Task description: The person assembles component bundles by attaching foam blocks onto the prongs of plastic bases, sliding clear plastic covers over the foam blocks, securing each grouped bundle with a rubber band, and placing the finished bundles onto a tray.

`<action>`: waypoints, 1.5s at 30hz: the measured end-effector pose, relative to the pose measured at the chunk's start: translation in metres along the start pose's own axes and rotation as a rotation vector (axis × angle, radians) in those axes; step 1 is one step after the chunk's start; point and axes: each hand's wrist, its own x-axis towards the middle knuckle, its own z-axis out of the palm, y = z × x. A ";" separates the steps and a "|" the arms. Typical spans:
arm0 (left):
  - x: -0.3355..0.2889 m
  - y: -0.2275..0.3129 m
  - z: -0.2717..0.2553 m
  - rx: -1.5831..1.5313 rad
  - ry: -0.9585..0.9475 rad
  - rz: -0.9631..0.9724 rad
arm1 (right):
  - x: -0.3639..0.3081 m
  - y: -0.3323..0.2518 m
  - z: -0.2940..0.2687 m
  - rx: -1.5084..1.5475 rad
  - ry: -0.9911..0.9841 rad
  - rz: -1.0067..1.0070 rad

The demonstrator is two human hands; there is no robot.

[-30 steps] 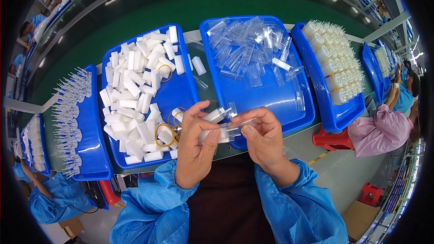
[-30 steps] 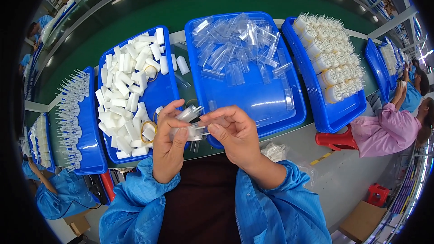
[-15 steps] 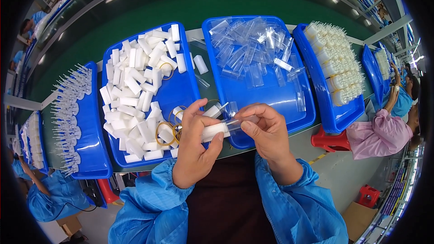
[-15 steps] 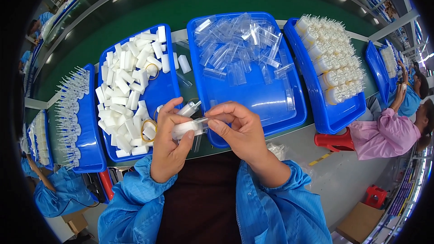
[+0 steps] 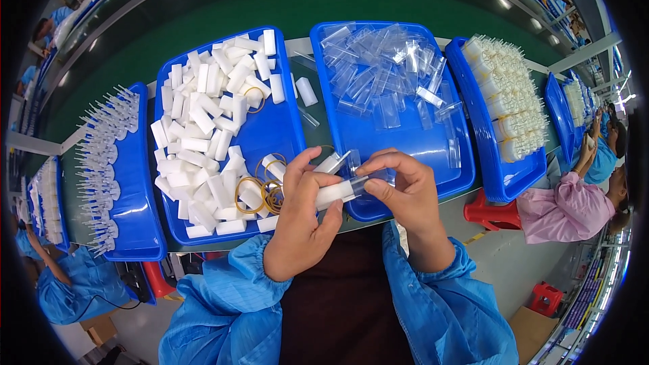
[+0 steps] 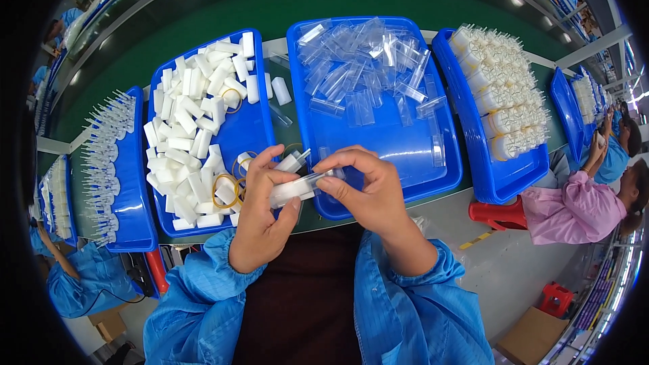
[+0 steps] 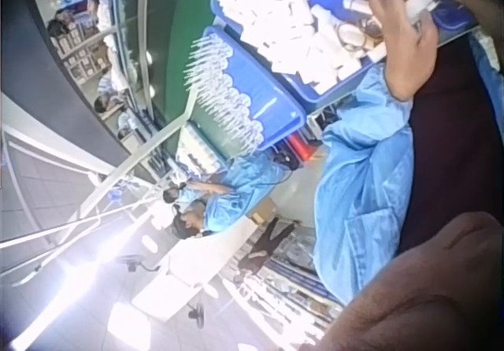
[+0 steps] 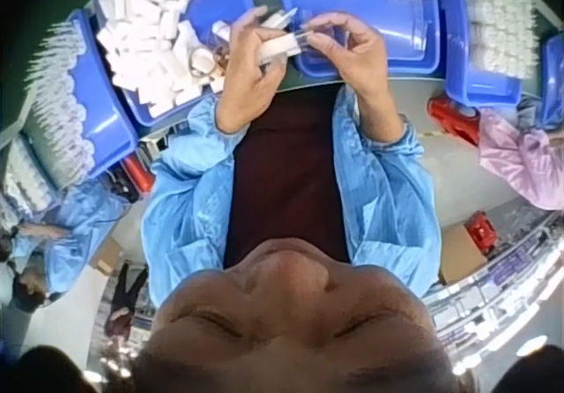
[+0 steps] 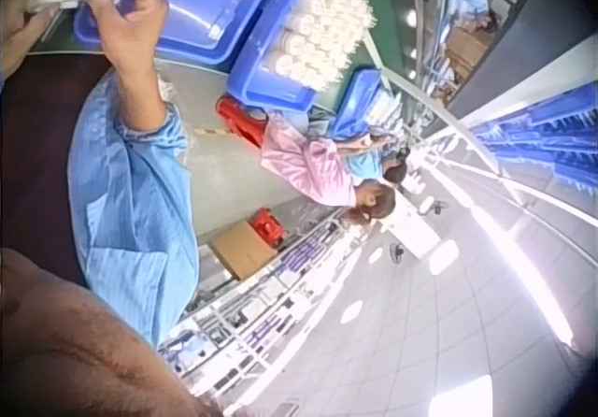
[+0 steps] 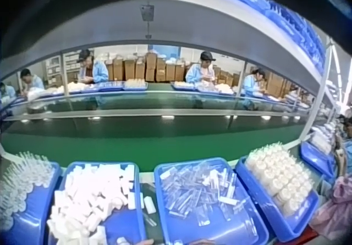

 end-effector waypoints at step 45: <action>-0.010 -0.002 -0.002 -1.179 -0.346 -0.359 | -0.011 -0.018 0.030 -0.902 -0.329 -0.431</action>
